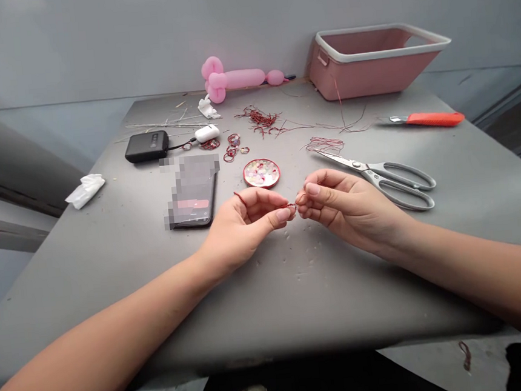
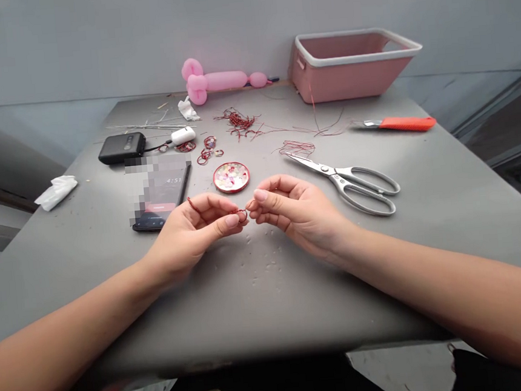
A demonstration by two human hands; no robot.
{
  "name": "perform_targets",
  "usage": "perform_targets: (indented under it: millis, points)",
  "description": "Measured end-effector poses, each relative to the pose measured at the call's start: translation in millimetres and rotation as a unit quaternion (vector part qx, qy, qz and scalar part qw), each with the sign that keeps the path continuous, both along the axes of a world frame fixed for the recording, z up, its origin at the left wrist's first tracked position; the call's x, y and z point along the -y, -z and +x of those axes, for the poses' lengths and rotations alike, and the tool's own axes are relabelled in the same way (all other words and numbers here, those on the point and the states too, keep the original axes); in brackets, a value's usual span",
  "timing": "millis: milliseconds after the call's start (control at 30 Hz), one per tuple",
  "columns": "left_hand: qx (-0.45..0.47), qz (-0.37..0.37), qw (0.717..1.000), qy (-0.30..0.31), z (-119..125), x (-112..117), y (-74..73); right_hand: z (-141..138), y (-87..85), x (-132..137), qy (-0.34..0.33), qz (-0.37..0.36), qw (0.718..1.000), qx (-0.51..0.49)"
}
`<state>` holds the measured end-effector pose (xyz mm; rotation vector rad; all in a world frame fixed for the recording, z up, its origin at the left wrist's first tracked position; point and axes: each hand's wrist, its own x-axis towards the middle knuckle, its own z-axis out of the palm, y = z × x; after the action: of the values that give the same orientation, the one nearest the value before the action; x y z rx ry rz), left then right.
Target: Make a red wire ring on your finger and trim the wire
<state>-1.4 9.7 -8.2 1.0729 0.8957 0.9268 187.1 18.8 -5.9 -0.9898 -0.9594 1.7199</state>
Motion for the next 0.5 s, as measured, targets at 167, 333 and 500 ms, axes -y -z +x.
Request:
perform_targets:
  millis: [167, 333, 500]
  points:
    - [0.026, -0.034, 0.999, 0.008, -0.5, -0.5, 1.7, 0.9, 0.6, 1.5, -0.003, 0.031, 1.0, 0.004]
    - [0.085, -0.091, 0.991, 0.04, -0.6, 0.2, 3.0, 5.3, 6.1, 2.1, -0.021, 0.113, 0.986, 0.124]
    - [0.078, -0.092, 0.991, 0.052, 1.1, 2.5, 1.0, 7.7, 4.9, 3.4, -0.094, 0.142, 0.962, 0.213]
